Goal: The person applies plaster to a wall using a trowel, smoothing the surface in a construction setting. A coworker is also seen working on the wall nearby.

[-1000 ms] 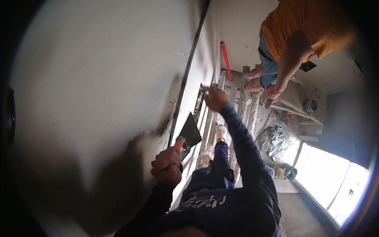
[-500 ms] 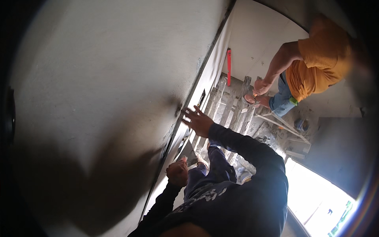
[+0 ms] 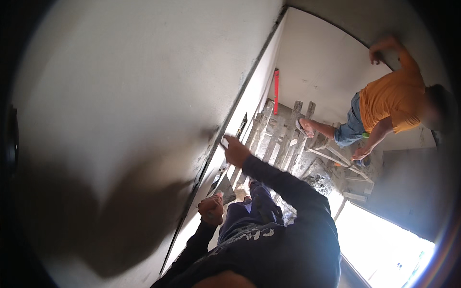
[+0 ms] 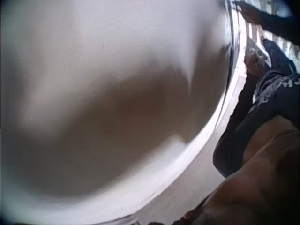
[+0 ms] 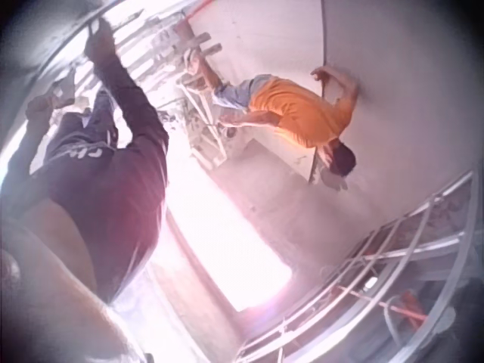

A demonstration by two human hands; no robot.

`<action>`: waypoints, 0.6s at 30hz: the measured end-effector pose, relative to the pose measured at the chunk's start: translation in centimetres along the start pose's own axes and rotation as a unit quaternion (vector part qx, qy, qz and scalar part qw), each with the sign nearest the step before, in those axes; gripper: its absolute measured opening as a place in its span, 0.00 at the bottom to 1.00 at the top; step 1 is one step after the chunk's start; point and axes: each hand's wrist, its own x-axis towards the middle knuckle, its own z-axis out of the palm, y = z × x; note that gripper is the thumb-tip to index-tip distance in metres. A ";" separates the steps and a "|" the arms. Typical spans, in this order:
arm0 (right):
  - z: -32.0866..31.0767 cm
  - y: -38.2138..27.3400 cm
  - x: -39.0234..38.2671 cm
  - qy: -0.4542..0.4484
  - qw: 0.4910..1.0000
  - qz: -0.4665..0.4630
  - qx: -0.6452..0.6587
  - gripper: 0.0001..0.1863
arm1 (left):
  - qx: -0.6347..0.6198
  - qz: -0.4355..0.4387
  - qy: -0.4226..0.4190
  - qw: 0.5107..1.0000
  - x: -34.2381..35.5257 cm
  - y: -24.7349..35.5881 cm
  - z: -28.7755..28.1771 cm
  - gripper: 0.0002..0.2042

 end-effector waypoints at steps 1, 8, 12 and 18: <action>-1.7 -0.2 2.2 0.032 0.985 -0.026 -0.169 0.31 | 0.017 -0.001 0.000 1.000 -0.4 0.0 -0.6 0.11; 2.0 4.2 0.6 -0.022 0.902 -0.012 -0.432 0.34 | -0.034 0.072 -0.058 0.995 -0.6 -0.2 -0.1 0.14; 2.4 -4.7 -3.0 -0.182 0.960 -0.123 -0.172 0.29 | 0.001 0.048 -0.013 0.999 -1.9 0.9 -3.6 0.12; -6.9 -5.0 -5.9 0.014 0.991 0.087 -0.104 0.28 | -0.060 0.049 0.002 0.997 -2.1 1.9 -2.6 0.11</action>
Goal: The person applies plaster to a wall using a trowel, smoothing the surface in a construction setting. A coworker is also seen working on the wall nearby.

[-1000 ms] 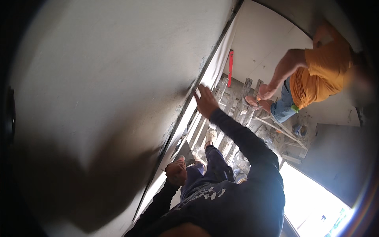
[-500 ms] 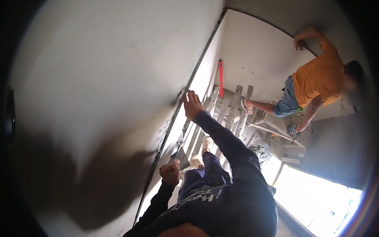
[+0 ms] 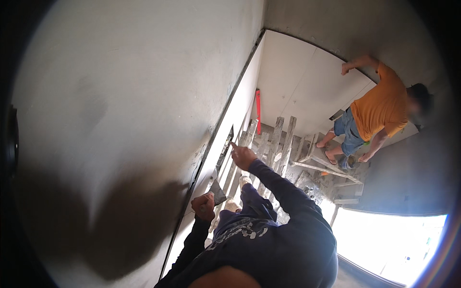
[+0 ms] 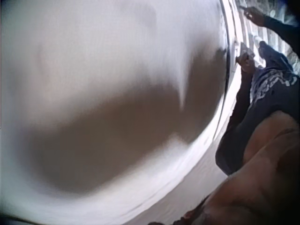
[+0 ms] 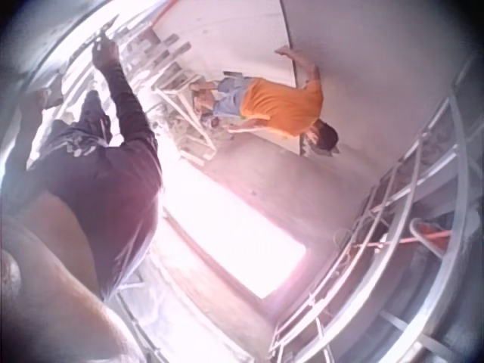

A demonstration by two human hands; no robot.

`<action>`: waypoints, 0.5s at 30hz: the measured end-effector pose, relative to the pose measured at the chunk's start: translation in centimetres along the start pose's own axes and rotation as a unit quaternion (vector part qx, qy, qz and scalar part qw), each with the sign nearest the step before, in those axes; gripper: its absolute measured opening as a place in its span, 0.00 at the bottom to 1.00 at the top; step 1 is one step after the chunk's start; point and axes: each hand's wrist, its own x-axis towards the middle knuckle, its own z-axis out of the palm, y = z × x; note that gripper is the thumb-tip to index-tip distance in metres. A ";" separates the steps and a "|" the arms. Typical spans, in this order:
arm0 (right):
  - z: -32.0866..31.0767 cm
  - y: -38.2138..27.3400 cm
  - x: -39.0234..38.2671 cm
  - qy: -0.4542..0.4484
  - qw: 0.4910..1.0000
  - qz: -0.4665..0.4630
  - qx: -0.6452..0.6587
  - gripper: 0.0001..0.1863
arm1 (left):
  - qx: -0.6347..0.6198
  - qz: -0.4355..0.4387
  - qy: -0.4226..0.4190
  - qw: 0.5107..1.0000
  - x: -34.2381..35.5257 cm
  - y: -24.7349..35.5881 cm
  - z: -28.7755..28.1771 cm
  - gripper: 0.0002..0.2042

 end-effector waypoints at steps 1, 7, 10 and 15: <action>-1.3 0.8 -0.2 0.007 0.999 0.033 0.030 0.27 | -0.006 0.002 0.003 1.000 0.3 0.2 0.7 0.11; -3.6 5.6 0.9 0.076 0.996 0.032 -0.018 0.17 | 0.037 0.016 0.002 0.999 0.5 0.7 2.5 0.14; -3.7 8.3 3.5 0.086 0.994 -0.036 -0.050 0.20 | 0.068 -0.033 0.049 0.996 -0.5 -0.9 3.4 0.14; -6.8 10.9 11.4 -0.003 0.997 -0.058 -0.045 0.24 | 0.154 -0.068 0.086 0.982 2.5 -3.0 5.5 0.15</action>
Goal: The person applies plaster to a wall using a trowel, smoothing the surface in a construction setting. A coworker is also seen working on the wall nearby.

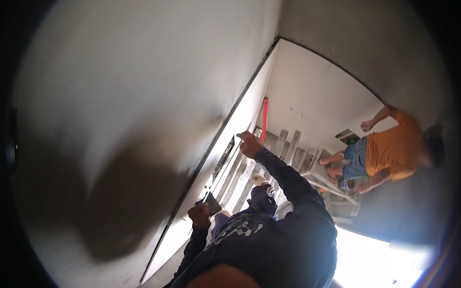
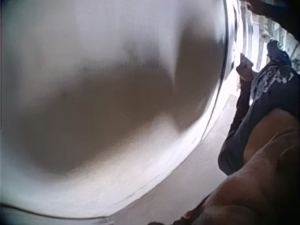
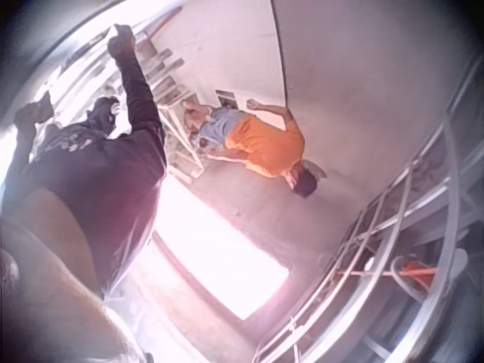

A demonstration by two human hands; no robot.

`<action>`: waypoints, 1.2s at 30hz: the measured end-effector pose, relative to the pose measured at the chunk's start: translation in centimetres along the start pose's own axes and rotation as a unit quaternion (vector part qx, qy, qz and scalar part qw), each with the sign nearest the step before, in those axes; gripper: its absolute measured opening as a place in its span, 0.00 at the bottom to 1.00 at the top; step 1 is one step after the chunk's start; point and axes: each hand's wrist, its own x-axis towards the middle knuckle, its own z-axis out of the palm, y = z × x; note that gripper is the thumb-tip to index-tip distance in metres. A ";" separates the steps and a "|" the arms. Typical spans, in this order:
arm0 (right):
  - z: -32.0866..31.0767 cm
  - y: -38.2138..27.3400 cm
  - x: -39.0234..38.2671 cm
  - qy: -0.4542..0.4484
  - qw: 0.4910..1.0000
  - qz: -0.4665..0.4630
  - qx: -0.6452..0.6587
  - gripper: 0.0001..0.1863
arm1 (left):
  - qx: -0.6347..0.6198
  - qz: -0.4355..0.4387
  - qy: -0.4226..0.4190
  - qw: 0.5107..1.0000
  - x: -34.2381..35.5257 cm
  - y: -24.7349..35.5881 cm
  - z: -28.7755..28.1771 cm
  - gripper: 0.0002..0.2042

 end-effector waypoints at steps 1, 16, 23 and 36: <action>-0.5 1.7 1.8 -0.012 1.000 -0.010 -0.001 0.24 | -0.004 0.021 0.063 0.998 0.4 -0.3 1.4 0.16; -9.7 22.7 27.7 -0.138 0.957 0.154 -0.203 0.44 | 0.057 -0.084 0.245 0.964 1.3 -1.9 11.5 0.12; -8.4 17.9 22.3 -0.327 0.934 -0.009 -0.141 0.30 | 0.016 -0.088 0.315 0.945 0.6 -1.2 14.7 0.11; -38.2 -9.4 31.5 0.461 0.758 -0.449 0.105 0.38 | 0.088 -0.097 0.384 0.914 0.5 -3.3 16.4 0.10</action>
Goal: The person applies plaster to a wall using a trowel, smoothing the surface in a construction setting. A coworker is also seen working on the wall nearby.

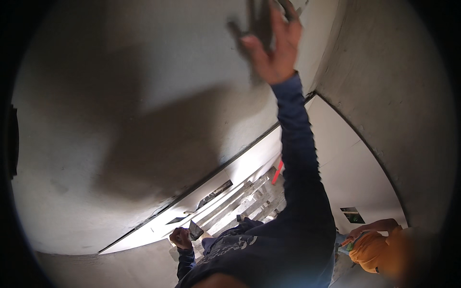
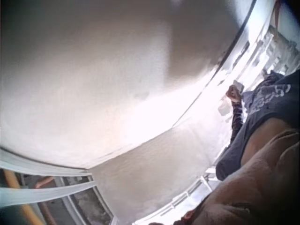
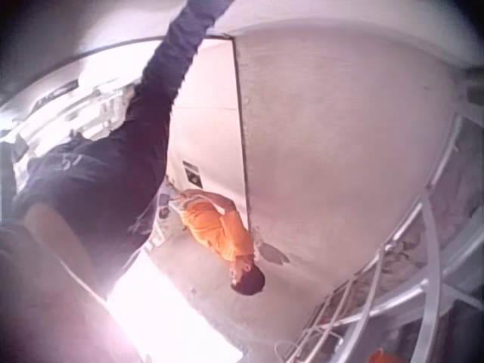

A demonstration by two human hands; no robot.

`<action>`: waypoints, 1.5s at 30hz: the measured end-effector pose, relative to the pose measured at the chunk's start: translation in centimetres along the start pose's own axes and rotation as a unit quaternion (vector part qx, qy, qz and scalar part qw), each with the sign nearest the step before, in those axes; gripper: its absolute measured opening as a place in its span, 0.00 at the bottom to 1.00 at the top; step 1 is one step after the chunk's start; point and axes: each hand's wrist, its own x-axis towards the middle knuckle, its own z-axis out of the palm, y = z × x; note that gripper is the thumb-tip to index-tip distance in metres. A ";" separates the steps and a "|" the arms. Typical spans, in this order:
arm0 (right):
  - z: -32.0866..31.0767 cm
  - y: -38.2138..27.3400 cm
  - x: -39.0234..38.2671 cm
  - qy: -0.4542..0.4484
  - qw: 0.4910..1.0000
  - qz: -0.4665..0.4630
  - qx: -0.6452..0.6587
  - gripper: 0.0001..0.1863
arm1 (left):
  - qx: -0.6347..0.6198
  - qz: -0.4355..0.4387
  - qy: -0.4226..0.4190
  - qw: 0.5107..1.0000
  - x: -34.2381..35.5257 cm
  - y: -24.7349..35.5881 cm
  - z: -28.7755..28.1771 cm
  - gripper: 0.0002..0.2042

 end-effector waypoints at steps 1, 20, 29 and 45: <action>2.5 0.6 0.6 0.004 0.999 -0.029 -0.032 0.40 | -0.023 0.003 0.016 1.000 -0.2 -0.4 0.5 0.09; -3.8 2.9 -3.1 -0.308 0.890 0.051 -0.332 0.52 | 0.010 0.015 0.040 0.999 -0.5 1.0 1.4 0.10; -4.0 2.8 -2.9 -0.272 0.930 0.021 -0.245 0.55 | -0.018 0.016 0.063 0.998 -2.6 0.1 0.8 0.07; -3.7 5.0 1.7 -0.201 0.928 0.056 -0.309 0.67 | 0.018 0.011 -0.013 1.000 -2.3 2.5 3.1 0.14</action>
